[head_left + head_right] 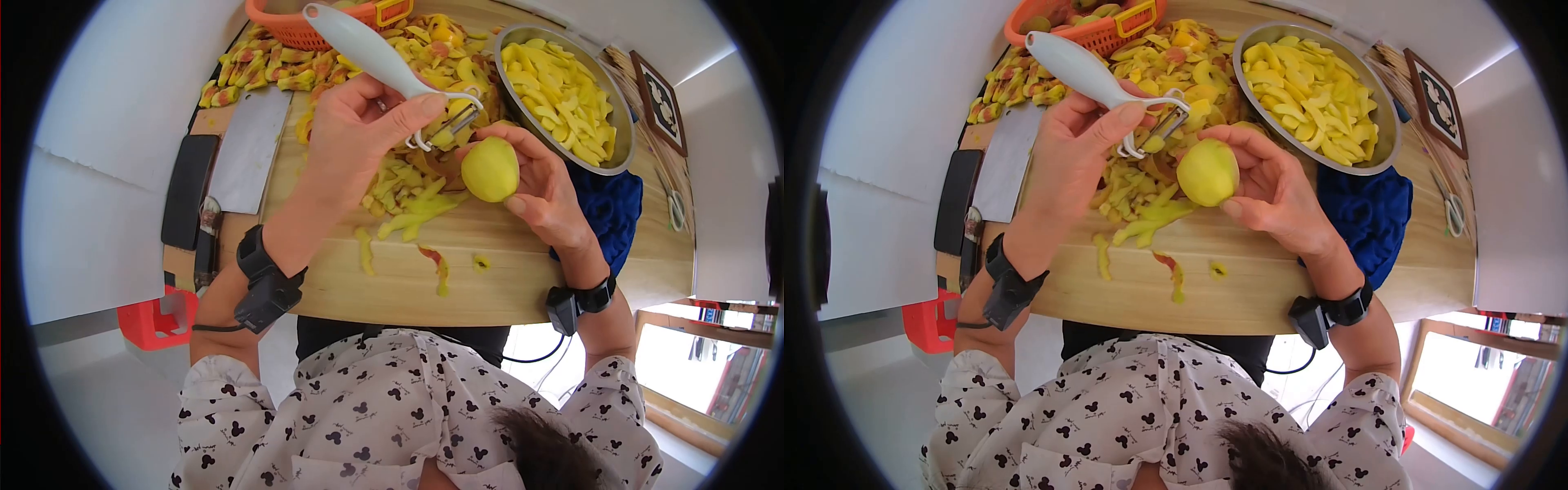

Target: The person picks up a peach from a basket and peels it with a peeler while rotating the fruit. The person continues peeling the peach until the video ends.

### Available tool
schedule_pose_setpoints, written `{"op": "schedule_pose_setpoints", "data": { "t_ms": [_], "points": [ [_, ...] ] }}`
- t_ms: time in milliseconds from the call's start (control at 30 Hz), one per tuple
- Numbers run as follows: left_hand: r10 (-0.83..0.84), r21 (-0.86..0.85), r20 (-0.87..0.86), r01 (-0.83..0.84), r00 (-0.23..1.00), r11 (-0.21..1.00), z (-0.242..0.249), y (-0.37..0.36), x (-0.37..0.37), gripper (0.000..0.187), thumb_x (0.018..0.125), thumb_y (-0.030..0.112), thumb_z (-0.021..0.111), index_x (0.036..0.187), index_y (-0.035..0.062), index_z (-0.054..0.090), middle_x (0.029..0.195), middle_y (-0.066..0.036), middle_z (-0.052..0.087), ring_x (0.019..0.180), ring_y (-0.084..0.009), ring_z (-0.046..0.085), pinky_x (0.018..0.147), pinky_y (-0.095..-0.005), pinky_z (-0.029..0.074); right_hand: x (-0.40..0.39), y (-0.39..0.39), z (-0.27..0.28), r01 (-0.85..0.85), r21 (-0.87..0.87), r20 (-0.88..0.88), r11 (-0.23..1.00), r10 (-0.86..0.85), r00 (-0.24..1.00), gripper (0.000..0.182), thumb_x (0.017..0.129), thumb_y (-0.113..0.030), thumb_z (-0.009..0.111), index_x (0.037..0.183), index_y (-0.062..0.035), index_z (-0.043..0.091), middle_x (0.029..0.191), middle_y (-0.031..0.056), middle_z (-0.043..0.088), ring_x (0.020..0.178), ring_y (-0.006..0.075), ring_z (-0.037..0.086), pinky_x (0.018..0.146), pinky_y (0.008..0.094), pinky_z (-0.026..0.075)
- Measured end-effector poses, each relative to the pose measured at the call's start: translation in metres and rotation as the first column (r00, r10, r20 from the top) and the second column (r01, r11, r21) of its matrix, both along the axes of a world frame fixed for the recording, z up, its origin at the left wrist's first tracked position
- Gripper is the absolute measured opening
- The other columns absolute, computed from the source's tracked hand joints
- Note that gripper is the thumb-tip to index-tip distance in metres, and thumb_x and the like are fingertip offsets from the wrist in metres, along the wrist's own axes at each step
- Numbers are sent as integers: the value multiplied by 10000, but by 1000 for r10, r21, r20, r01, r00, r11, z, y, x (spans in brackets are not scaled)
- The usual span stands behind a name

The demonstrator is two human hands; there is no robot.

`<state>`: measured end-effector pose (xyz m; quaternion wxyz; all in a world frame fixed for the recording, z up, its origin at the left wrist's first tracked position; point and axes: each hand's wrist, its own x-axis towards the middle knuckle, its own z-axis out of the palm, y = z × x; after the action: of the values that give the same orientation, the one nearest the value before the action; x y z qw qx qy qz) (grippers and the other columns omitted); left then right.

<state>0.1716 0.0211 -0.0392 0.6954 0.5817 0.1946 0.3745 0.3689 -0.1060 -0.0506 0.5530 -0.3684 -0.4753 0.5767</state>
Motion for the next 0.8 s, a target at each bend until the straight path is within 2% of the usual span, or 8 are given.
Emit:
{"op": "schedule_pose_setpoints", "data": {
  "t_ms": [67,133,267,333,467,533,800],
  "points": [
    [12,10,37,-13,999,1000,3,-1,0,245,859,94,651,1071,-17,599,1015,-71,646,893,-122,605,815,-256,476,1,-1,-1,22,-8,37,1000,-22,999,656,727,-34,694,1306,19,391,1234,115,518,1142,177,516,1000,321,402],
    [-55,-5,33,55,998,998,6,-7,-1,241,853,85,653,1068,-12,601,1040,-80,640,921,-125,603,839,-263,475,-2,-2,0,101,-27,31,995,-100,994,604,730,-38,701,1262,12,421,1221,100,517,1117,160,522,986,312,408],
    [-152,-5,82,153,985,988,7,-17,1,257,842,74,663,1078,-3,598,1058,-88,634,948,-123,599,836,-261,480,-5,-2,4,116,-42,32,992,-115,993,611,734,-35,706,1267,8,413,1225,100,514,1118,159,520,979,310,412],
    [-181,56,51,178,982,982,5,-18,1,268,834,60,667,1084,1,594,1064,-94,632,969,-124,596,835,-262,487,-6,-2,4,117,-55,11,992,-117,993,599,735,-27,711,1255,4,416,1216,97,514,1120,159,517,974,308,415],
    [-168,68,62,164,984,984,0,-22,4,267,831,52,668,1080,-5,589,1065,-95,631,955,-124,600,828,-261,491,-7,-2,4,134,-51,40,990,-132,990,583,733,-16,709,1241,0,422,1204,96,517,1114,163,521,969,314,426],
    [-185,21,39,184,982,983,2,-23,3,254,834,49,664,1070,-10,590,1039,-90,638,951,-126,601,833,-257,491,-7,-3,5,132,-56,84,990,-127,988,571,732,-12,705,1231,-7,428,1197,97,518,1110,167,524,967,323,437],
    [-134,-53,-1,134,991,990,-1,-10,2,269,836,112,684,1069,0,608,994,-63,657,905,-100,598,807,-245,479,-5,-3,2,75,-21,55,997,-74,996,566,729,-4,685,1232,2,424,1206,100,514,1132,180,518,981,343,435]
  ]
}}
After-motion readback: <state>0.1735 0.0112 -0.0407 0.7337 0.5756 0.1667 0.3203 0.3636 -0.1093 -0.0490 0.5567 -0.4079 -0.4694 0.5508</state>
